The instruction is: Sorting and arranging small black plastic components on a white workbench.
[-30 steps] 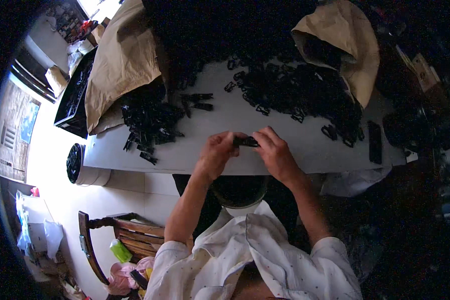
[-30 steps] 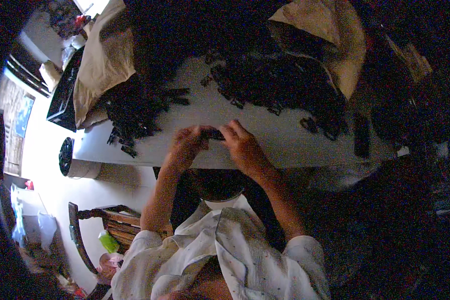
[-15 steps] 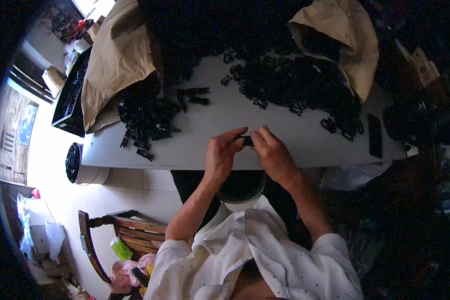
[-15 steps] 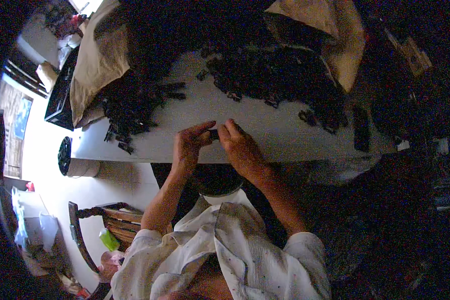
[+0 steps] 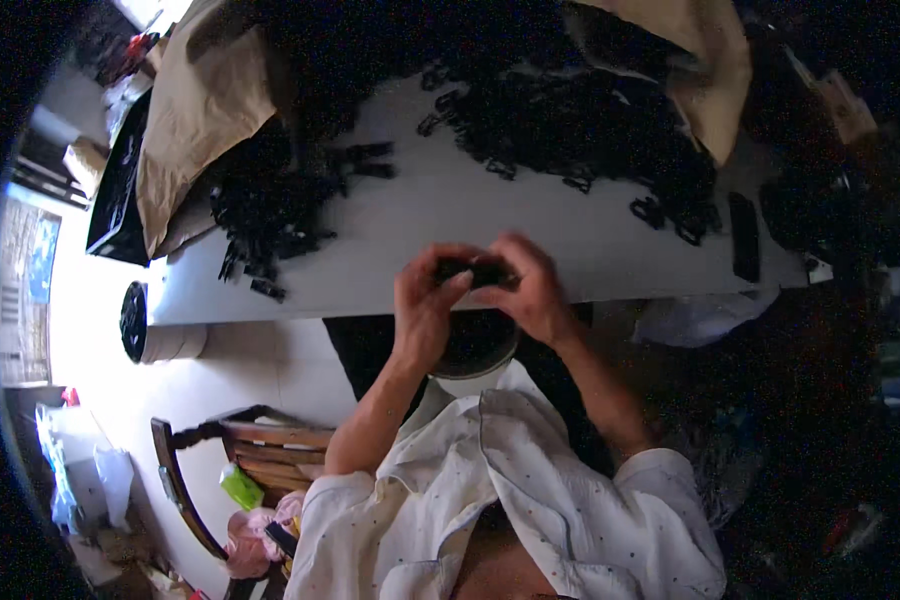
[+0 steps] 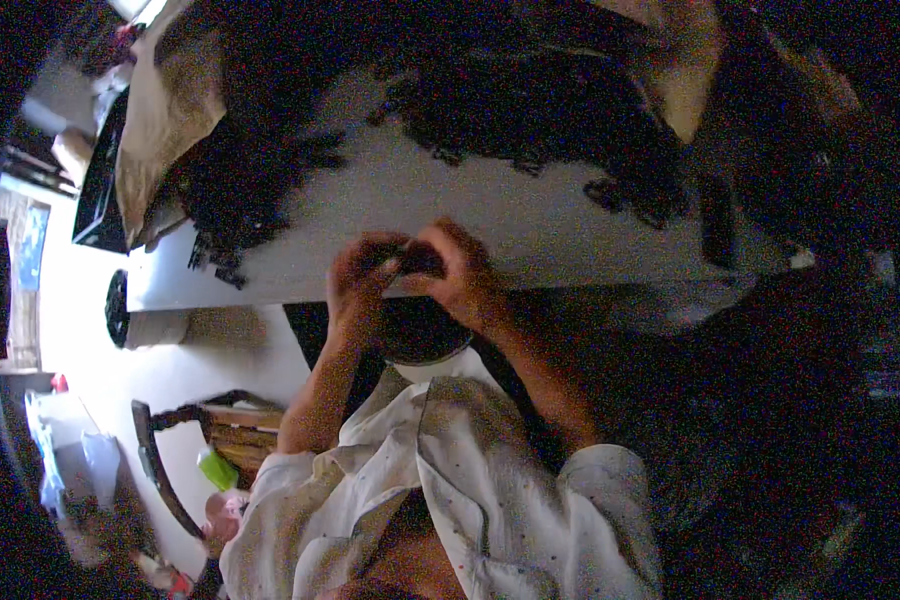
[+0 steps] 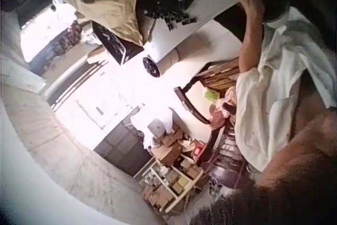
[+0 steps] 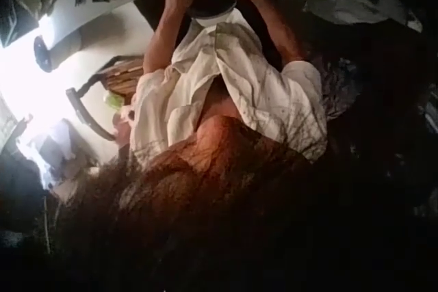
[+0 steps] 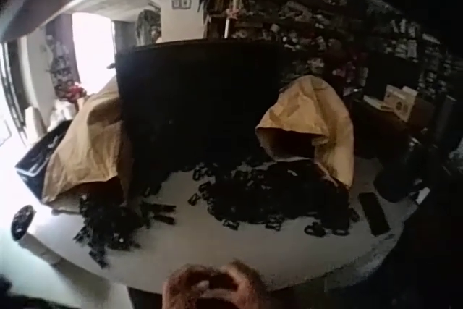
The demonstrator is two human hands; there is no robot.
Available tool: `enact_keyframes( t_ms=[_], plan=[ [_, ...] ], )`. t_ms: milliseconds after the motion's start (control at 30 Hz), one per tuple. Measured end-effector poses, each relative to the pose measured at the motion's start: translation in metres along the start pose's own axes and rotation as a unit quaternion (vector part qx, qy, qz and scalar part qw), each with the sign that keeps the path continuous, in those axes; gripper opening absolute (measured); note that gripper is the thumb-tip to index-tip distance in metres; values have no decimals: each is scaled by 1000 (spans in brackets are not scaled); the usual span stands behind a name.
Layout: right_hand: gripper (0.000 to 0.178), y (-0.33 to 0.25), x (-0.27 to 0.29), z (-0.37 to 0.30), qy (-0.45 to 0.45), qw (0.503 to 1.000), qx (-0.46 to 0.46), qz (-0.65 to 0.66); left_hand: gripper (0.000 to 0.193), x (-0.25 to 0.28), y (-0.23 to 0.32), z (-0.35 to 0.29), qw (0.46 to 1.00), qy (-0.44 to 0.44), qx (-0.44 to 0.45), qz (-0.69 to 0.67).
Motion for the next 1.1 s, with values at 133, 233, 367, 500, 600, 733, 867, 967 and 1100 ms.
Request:
enact_keyframes(
  t_ms=[133, 233, 367, 500, 600, 733, 867, 967, 1100],
  plan=[
    [28, 2, -15, -22, -22, 997, -3, 73, 19, -4, 3, -22, 998, -1, 35, -44],
    [26, 7, -6, -34, -83, 995, 48, 9, 18, 1, -6, -38, 994, -20, 76, -71],
    [17, 50, 51, -33, 20, 988, -46, -144, 17, 26, -53, -67, 986, 1, 169, 5],
    [19, 101, 109, -22, 197, 925, -174, -275, 25, 64, -106, -63, 942, -73, -2, 328],
    [31, 106, 112, -11, 180, 846, -104, -491, 29, 63, -111, -60, 926, -94, 37, 363],
    [33, 118, 98, -1, 152, 839, -94, -514, 27, 32, -51, -43, 899, -277, 107, 322],
    [30, 104, 92, 12, 158, 859, -39, -485, 20, 7, -13, -21, 916, -294, 140, 236],
    [25, 102, 93, 16, 219, 883, -28, -414, 18, 0, -7, 16, 910, -203, -5, 361],
    [14, 112, 92, 17, 239, 956, -49, -163, 18, -17, -29, 90, 840, -107, -205, 491]
  ],
)
Point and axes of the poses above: each hand's wrist, its own z-axis towards the middle knuckle, its own x-axis out of the back of the hand, y = z × x, the point moved 1 cm from there along z, towards the middle knuckle, and after that the axes turned 13 degrees about -z, right-handed, at the moved point
